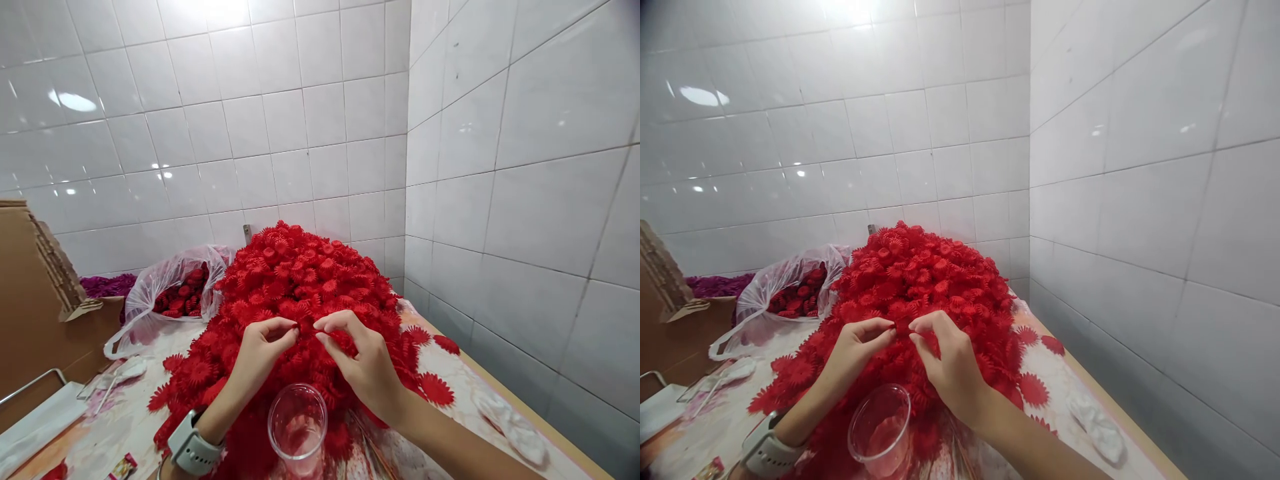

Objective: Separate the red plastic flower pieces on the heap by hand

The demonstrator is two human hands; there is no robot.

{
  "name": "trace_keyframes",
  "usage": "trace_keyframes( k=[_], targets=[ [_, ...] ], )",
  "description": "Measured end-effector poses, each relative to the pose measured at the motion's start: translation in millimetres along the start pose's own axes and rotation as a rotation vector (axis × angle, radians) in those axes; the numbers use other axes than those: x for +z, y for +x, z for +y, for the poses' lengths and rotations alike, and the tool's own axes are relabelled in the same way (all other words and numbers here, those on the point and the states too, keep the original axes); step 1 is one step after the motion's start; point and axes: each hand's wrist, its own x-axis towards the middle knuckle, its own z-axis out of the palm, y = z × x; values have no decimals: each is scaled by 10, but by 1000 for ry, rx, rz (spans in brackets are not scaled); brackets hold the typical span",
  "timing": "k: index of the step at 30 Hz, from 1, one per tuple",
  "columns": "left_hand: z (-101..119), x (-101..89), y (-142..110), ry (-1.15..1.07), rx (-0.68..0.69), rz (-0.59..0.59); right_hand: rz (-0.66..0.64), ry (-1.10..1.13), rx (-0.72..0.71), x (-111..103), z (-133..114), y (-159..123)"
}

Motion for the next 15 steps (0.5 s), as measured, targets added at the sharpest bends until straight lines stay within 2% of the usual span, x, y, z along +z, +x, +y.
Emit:
trace_keyframes(
  k=[3, 9, 12, 15],
  targets=[
    [-1, 66, -67, 0, 13, -68, -10, -68, -56, 20, 29, -13],
    [-3, 96, -100, -20, -7, -114, -73, -66, -22, 26, 62, -31],
    [2, 108, -102, -39, -25, -149, -102, 16, 80, 8, 41, -21],
    [-7, 122, -101, -119, -62, -169, -92, 230, 281, -9, 19, 11]
  ],
)
